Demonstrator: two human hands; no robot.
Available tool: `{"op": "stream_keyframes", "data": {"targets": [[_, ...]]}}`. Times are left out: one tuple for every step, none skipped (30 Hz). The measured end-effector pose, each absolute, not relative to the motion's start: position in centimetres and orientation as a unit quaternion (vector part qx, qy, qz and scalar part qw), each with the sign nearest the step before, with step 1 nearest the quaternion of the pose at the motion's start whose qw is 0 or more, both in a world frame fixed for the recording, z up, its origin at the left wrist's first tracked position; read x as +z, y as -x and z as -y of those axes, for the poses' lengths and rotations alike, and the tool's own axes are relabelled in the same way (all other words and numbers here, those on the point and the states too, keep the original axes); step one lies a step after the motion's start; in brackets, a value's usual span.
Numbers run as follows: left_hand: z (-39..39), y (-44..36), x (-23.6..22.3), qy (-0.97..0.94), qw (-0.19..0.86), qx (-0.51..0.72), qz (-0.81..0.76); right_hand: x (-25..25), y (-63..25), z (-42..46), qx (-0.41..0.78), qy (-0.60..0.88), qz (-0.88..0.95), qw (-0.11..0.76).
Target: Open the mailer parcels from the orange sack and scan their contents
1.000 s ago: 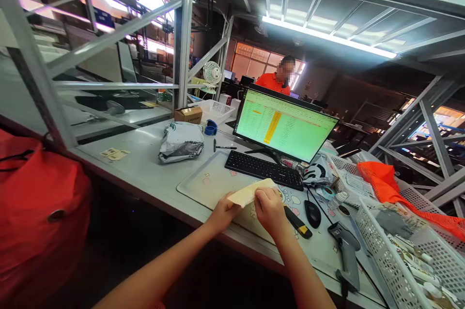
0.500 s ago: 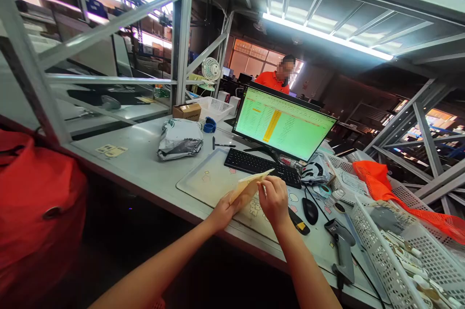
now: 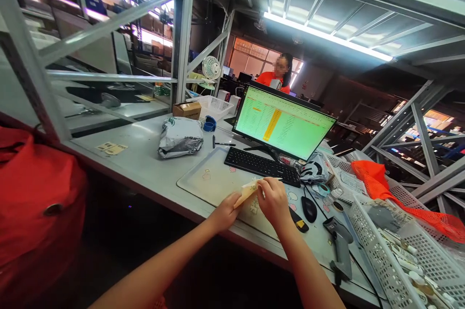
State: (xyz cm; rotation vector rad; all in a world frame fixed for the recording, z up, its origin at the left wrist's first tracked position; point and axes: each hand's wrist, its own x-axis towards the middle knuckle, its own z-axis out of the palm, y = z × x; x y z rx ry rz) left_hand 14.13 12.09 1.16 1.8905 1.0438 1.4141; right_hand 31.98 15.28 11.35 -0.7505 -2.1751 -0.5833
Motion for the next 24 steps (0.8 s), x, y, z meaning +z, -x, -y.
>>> {"op": "stream_keyframes", "data": {"targets": [[-12.1,-14.2,1.1,-0.71,0.271,0.522,-0.389,11.5,-32.2,-15.2,-0.223,0.294,0.855,0.364],[-12.1,-14.2,1.0,-0.716,0.263,0.517,-0.389,11.7,-32.6,-15.0,-0.218,0.292,0.862,0.353],[-12.1,-14.3,0.9,-0.721,0.253,0.514,-0.389,11.9,-33.0,-14.7,-0.213,0.288,0.869,0.341],[-12.2,-14.3,0.8,-0.726,0.243,0.511,-0.39,12.0,-33.5,-14.3,-0.204,0.284,0.877,0.33],[-12.2,-14.3,0.7,-0.728,0.234,0.51,-0.393,12.1,-34.1,-13.8,-0.188,0.282,0.885,0.319],[-12.2,-14.3,0.6,-0.73,0.226,0.507,-0.399,12.1,-34.7,-13.1,-0.163,0.283,0.894,0.306],[-12.2,-14.3,0.5,-0.73,0.219,0.504,-0.406,11.9,-35.4,-12.4,-0.133,0.29,0.902,0.291],[-12.2,-14.4,0.4,-0.731,0.212,0.498,-0.416,11.7,-36.0,-11.7,-0.1,0.3,0.908,0.275],[-12.2,-14.4,0.3,-0.734,0.205,0.489,-0.425,11.3,-36.6,-10.9,-0.066,0.31,0.914,0.255],[-12.2,-14.4,0.2,-0.739,0.198,0.479,-0.43,10.9,-37.2,-10.3,-0.033,0.319,0.917,0.237],[-12.3,-14.4,0.1,-0.747,0.193,0.467,-0.432,10.4,-37.6,-9.7,-0.006,0.326,0.919,0.223],[-12.4,-14.5,0.0,-0.757,0.189,0.453,-0.431,9.9,-38.0,-9.3,0.02,0.331,0.918,0.215],[-12.5,-14.5,-0.1,-0.768,0.188,0.438,-0.427,9.4,-38.3,-9.0,0.048,0.336,0.914,0.22],[-12.6,-14.5,-0.3,-0.778,0.189,0.425,-0.422,8.8,-38.6,-8.9,0.074,0.343,0.906,0.236],[-12.7,-14.5,-0.3,-0.786,0.191,0.413,-0.418,8.2,-38.9,-9.0,0.095,0.349,0.896,0.257],[-12.7,-14.5,-0.4,-0.792,0.193,0.403,-0.415,7.7,-39.2,-9.1,0.112,0.356,0.885,0.28],[-12.8,-14.4,-0.5,-0.796,0.194,0.397,-0.413,7.1,-39.5,-9.4,0.126,0.364,0.873,0.298],[-12.9,-14.4,-0.5,-0.799,0.194,0.393,-0.412,6.6,-39.8,-9.7,0.136,0.375,0.863,0.311],[-12.9,-14.4,-0.6,-0.802,0.193,0.39,-0.41,6.0,-40.1,-10.1,0.141,0.387,0.854,0.318],[-13.0,-14.3,-0.7,-0.804,0.191,0.388,-0.408,5.6,-40.3,-10.4,0.143,0.397,0.848,0.319],[-13.0,-14.3,-0.7,-0.807,0.19,0.385,-0.406,5.2,-40.5,-10.8,0.144,0.405,0.843,0.322],[-13.1,-14.2,-0.8,-0.811,0.189,0.381,-0.402,4.9,-40.5,-11.2,0.142,0.412,0.842,0.318],[-13.1,-14.2,-0.9,-0.815,0.19,0.377,-0.397,4.7,-40.5,-11.5,0.133,0.42,0.847,0.299],[-13.2,-14.2,-0.9,-0.82,0.191,0.372,-0.391,4.7,-40.4,-11.9,0.122,0.428,0.854,0.269]]}}
